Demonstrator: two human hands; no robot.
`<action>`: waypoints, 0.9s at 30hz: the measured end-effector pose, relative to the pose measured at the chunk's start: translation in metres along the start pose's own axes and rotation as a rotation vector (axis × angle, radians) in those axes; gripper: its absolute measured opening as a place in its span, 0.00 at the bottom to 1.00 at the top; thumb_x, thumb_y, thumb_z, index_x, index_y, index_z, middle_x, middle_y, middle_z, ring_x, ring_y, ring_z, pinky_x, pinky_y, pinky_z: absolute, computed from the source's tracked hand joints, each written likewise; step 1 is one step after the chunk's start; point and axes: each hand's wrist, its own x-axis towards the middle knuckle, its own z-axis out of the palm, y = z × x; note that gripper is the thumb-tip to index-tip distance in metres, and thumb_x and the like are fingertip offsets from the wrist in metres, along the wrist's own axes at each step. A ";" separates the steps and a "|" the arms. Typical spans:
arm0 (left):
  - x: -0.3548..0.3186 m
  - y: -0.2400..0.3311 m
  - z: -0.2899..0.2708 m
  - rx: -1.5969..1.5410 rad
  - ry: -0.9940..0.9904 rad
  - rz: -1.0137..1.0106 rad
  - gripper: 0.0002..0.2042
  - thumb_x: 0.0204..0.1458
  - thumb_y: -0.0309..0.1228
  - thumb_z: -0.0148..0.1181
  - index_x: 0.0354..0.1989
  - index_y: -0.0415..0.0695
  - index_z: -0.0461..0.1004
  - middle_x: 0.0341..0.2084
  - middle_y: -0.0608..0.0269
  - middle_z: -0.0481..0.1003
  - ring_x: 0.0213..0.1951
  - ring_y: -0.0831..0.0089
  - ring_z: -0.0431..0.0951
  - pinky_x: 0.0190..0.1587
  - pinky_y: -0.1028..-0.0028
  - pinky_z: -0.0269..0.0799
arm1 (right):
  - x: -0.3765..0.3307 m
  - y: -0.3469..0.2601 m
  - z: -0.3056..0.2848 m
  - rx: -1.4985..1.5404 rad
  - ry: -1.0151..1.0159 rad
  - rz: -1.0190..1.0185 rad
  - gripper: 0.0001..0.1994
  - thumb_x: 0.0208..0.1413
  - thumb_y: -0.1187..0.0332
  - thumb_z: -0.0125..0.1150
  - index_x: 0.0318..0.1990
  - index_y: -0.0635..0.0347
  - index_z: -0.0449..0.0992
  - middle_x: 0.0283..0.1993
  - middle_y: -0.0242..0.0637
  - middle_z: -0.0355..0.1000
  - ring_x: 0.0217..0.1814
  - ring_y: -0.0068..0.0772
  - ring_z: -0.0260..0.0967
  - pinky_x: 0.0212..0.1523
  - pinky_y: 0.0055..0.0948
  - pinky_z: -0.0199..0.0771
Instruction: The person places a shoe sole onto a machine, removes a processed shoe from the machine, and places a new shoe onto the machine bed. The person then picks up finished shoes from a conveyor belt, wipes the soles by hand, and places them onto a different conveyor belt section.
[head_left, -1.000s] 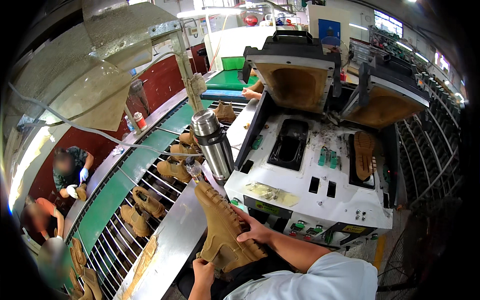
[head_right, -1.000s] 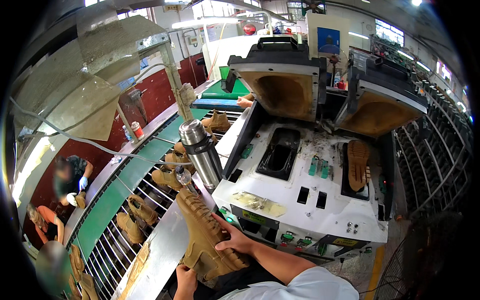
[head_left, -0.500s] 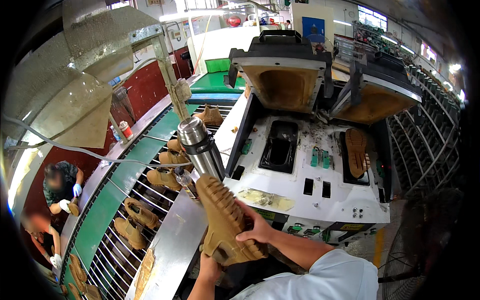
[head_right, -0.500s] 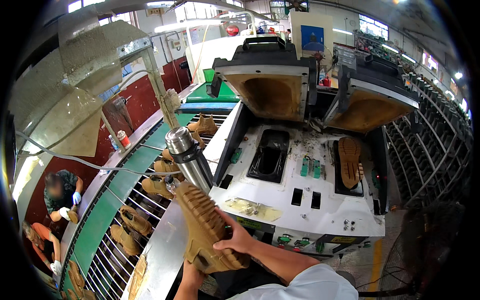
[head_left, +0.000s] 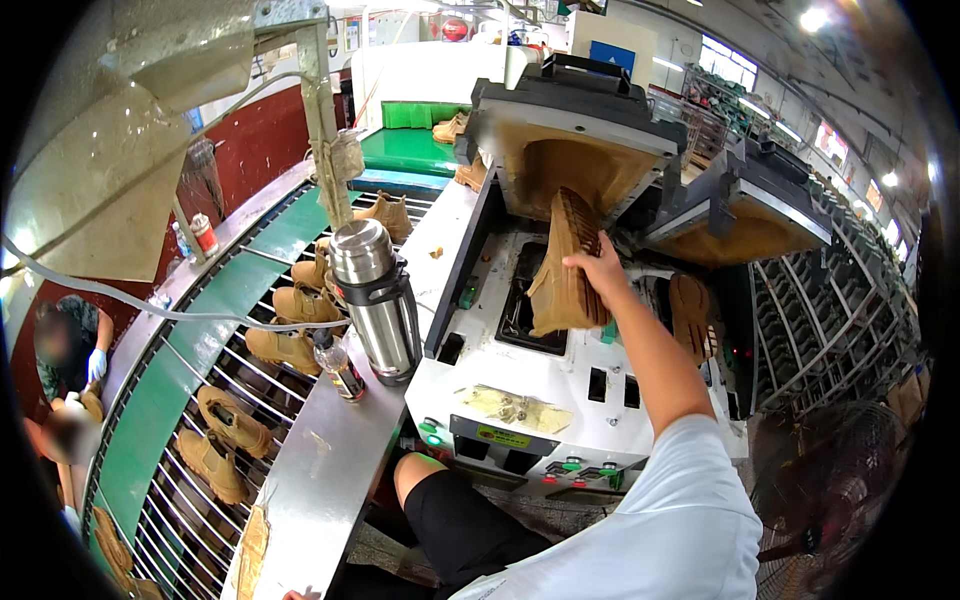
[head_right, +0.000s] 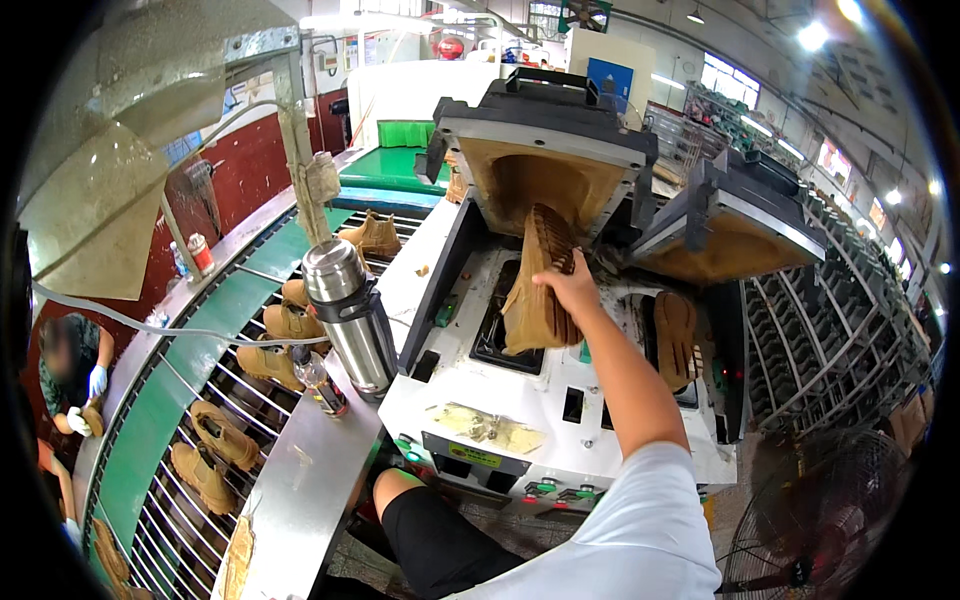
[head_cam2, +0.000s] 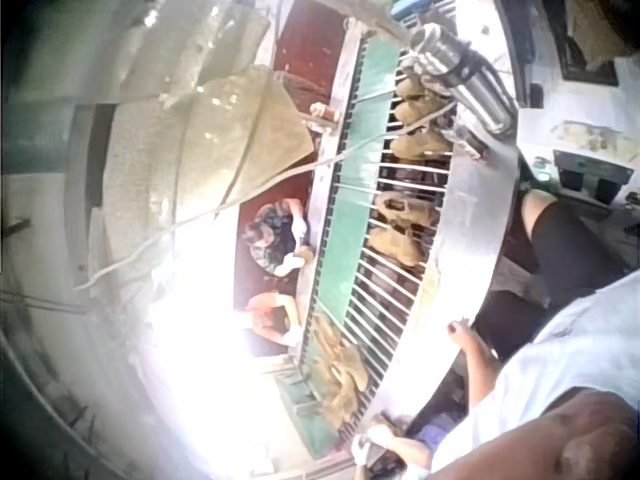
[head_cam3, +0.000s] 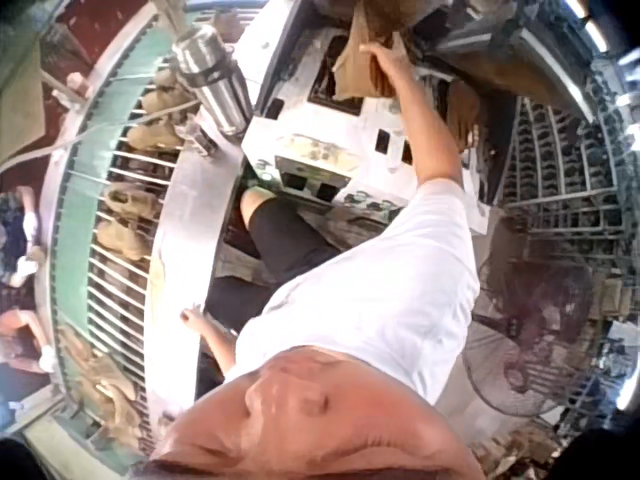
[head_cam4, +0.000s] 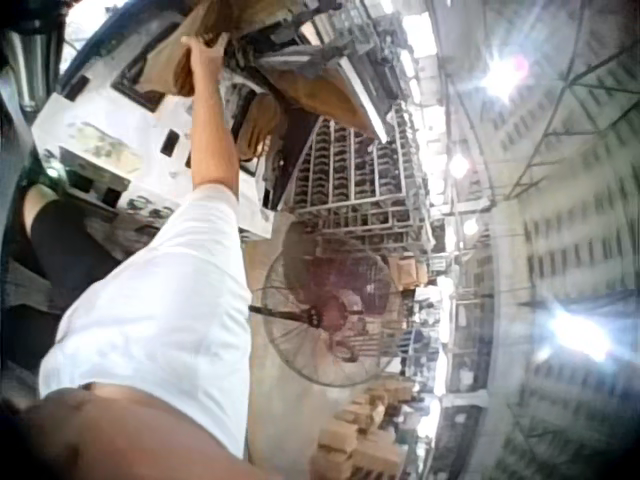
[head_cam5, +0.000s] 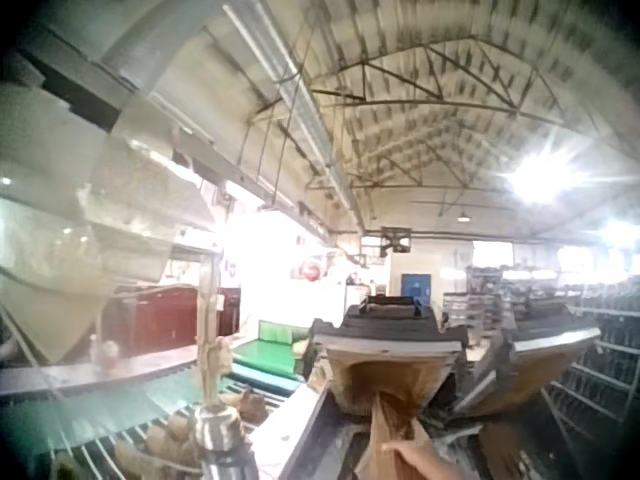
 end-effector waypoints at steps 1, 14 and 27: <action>0.009 -0.004 -0.011 0.045 0.066 0.037 0.12 0.57 0.30 0.50 0.45 0.35 0.67 0.32 0.50 0.74 0.25 0.60 0.77 0.26 0.66 0.78 | 0.016 0.001 0.005 -0.093 0.017 0.030 0.53 0.31 0.60 0.72 0.68 0.64 0.49 0.61 0.50 0.64 0.60 0.43 0.64 0.59 0.33 0.64; 0.023 0.021 -0.025 0.778 0.283 0.159 0.21 0.54 0.45 0.50 0.40 0.36 0.75 0.34 0.43 0.77 0.36 0.49 0.77 0.41 0.56 0.69 | 0.063 0.053 0.097 -0.533 0.002 0.345 0.52 0.29 0.57 0.71 0.64 0.71 0.52 0.58 0.60 0.64 0.56 0.50 0.68 0.53 0.41 0.71; 0.014 0.030 -0.033 0.804 0.244 0.098 0.20 0.53 0.44 0.49 0.37 0.37 0.76 0.32 0.45 0.78 0.36 0.50 0.77 0.41 0.56 0.70 | -0.023 0.027 0.111 -0.826 -0.119 0.189 0.45 0.43 0.34 0.57 0.64 0.55 0.60 0.69 0.56 0.48 0.69 0.54 0.51 0.65 0.42 0.56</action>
